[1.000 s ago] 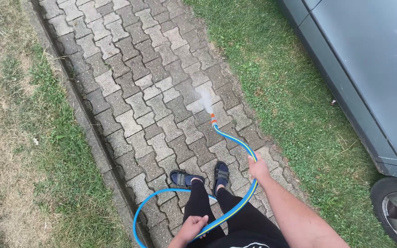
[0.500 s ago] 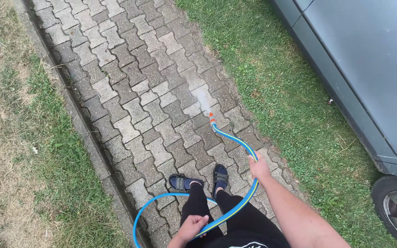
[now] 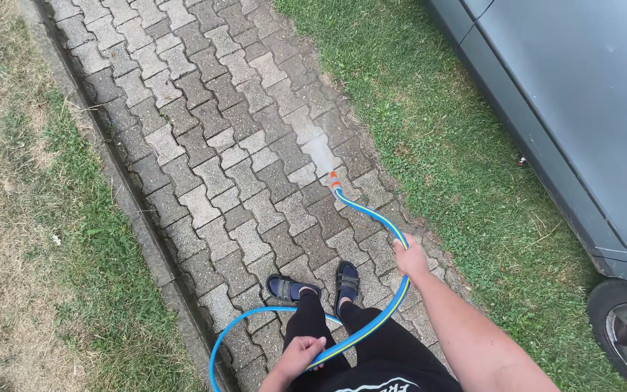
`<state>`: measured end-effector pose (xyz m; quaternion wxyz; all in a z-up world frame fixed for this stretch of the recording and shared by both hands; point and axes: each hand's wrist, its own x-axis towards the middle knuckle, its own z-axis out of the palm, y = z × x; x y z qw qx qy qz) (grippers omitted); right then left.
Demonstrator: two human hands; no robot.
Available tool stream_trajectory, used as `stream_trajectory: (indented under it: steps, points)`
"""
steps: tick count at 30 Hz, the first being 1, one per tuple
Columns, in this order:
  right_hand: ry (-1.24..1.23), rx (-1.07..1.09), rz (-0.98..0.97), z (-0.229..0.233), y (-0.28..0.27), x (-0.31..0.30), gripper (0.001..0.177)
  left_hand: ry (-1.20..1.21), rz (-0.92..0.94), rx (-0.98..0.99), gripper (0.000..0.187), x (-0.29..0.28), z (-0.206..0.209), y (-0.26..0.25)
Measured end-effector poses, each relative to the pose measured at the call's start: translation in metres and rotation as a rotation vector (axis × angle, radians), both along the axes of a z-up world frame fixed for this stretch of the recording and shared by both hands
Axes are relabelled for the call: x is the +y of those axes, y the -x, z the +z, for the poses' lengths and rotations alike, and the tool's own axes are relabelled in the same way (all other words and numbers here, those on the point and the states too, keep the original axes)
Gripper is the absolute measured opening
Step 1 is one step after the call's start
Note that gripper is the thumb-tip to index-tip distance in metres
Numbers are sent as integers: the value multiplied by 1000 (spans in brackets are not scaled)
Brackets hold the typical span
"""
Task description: The person holds a blue garden hose by hand and sprays water onto a paved brick walkway and the adjacent grass edge.
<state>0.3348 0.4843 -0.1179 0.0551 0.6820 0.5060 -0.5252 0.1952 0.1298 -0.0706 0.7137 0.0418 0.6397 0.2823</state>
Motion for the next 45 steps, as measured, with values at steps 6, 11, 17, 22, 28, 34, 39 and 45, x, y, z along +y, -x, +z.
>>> stream_trajectory:
  steps: [6,11,17,22,28,34,39,45]
  points:
    - [-36,-67,78,5,-5,18,34,11,26,88,40,1,-3,7]
    - [-43,-143,86,25,0,34,37,-38,-4,201,44,26,2,8]
    - [-97,-290,249,8,-16,54,44,-74,-145,350,51,68,32,29]
    - [-63,-337,177,-5,-40,54,33,-103,-294,466,54,115,57,62]
    - [-12,-208,-126,13,-36,53,26,-165,-453,545,54,154,61,106]
    - [37,-114,-196,23,3,66,42,-76,-600,570,62,153,60,173]
    - [95,-96,-270,45,39,82,28,83,-541,382,60,106,37,223]
    - [102,-63,-337,27,57,96,24,136,-444,324,60,57,-10,245]
